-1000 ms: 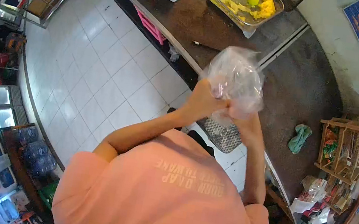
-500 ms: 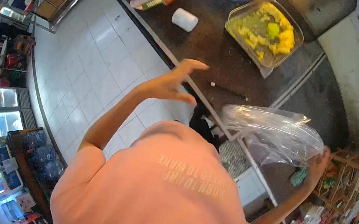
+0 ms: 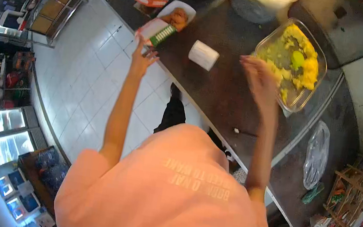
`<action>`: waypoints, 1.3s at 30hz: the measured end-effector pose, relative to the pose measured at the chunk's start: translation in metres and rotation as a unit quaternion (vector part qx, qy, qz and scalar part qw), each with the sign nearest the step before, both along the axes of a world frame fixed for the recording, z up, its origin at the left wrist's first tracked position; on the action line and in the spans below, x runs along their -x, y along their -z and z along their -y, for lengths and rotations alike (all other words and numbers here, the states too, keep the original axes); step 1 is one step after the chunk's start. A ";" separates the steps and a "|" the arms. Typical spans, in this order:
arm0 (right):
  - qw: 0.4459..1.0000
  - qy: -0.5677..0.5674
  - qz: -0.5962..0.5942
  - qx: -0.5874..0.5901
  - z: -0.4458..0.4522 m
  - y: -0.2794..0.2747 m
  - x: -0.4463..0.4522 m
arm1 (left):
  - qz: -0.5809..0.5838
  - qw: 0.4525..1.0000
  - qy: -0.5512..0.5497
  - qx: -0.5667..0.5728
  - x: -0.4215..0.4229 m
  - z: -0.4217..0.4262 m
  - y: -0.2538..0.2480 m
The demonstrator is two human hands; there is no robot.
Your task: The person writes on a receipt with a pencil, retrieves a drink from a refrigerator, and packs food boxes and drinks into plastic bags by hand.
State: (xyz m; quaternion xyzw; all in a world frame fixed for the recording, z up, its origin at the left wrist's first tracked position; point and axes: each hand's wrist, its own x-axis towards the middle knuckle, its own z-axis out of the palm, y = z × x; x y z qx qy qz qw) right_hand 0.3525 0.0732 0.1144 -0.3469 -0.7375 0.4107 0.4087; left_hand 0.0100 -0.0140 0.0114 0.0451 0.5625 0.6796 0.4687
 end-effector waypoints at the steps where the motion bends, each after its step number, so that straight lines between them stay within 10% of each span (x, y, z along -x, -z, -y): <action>1: 0.998 -0.035 0.022 -0.042 -0.024 0.013 0.055 | 0.047 0.998 -0.031 -0.018 0.007 -0.015 0.007; 7: 0.960 0.069 0.210 -0.173 -0.140 0.117 0.245 | -0.279 0.958 0.062 0.028 0.066 -0.039 -0.003; 14: 0.850 0.010 0.492 0.188 -0.105 0.115 0.219 | -0.415 0.908 0.042 -0.032 0.072 -0.100 -0.040; 17: 0.821 0.152 0.547 0.059 -0.088 0.086 0.211 | -0.556 0.821 0.105 -0.074 0.042 -0.141 -0.049; 21: 0.940 0.176 0.188 -0.222 -0.134 0.074 0.228 | -0.568 0.757 0.248 -0.207 0.034 -0.191 -0.030; 24: 0.969 0.199 0.145 0.031 -0.150 0.074 0.234 | -0.557 0.732 0.280 -0.273 0.048 -0.229 -0.022; 28: 0.975 0.118 0.190 0.000 -0.133 0.063 0.211 | -0.556 0.685 0.423 -0.208 0.087 -0.220 -0.026; 31: 0.962 -0.019 0.226 -0.154 -0.110 0.083 0.183 | -0.666 0.511 0.461 -0.287 0.106 -0.185 -0.019; 33: 0.973 -0.007 0.166 0.160 -0.082 0.081 0.184 | -0.706 0.439 0.453 -0.322 0.110 -0.170 -0.002; 34: 0.903 -0.088 0.342 -0.244 -0.081 0.093 0.180 | -0.724 0.402 0.448 -0.338 0.111 -0.165 0.009; 37: 0.859 -0.096 0.409 -0.293 -0.076 0.113 0.194 | -0.696 0.448 0.483 -0.286 0.116 -0.156 0.035; 39: 0.904 -0.095 0.377 -0.178 -0.069 0.108 0.201 | -0.639 0.594 0.435 -0.223 0.107 -0.134 0.040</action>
